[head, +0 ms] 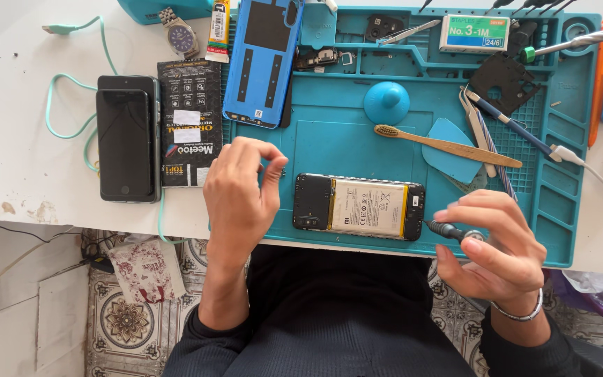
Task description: The person repairs a disassembled smartphone on a repair mat. They pry at the phone's internals with a spudger, position the battery, and use a precision screwdriver to unscrew and tighten screws on the phone body, working on the battery compartment throughout.
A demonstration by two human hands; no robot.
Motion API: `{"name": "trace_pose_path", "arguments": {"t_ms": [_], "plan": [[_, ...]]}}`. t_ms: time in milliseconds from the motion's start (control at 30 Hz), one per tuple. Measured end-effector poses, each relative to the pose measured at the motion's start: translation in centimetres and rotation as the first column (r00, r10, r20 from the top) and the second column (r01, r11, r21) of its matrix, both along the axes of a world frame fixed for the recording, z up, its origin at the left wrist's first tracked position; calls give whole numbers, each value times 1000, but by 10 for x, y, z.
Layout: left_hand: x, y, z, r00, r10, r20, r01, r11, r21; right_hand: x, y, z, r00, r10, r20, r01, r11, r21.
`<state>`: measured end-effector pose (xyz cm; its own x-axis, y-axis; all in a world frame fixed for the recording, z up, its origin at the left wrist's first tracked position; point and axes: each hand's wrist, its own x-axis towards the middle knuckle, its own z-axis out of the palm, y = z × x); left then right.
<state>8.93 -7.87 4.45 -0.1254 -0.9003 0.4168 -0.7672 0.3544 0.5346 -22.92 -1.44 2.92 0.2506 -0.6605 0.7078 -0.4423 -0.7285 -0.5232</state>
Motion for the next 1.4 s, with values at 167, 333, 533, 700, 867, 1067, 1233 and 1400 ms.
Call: {"name": "trace_pose_path", "arguments": {"t_ms": [167,333,533,700,867,1067,1233,1400], "plan": [[7,6,-5,962,18,-272,1,998,70,1,-3,-1,998,-44,39,45,998,-42],[10,8,-4,948,-26,-318,24,1000,-9,-1,1,-2,999,36,21,-36,999,3],[-6,24,-2,738,-183,-649,202,978,-46,0,1,-4,999,-34,29,35,999,-32],[-25,24,-10,486,-194,-852,394,919,16,12,3,8,996,-70,58,63,990,123],[-23,26,-19,575,-108,-811,364,922,135,35,4,21,980,-150,128,144,988,57],[-18,29,-17,536,-86,-840,397,903,161,90,-6,18,917,-196,347,209,978,-2],[-17,26,-14,565,-129,-815,407,902,140,117,-19,12,914,-136,383,151,989,-9],[-18,28,-13,601,-123,-790,399,903,163,115,-23,9,922,-41,386,58,998,-33]]}}
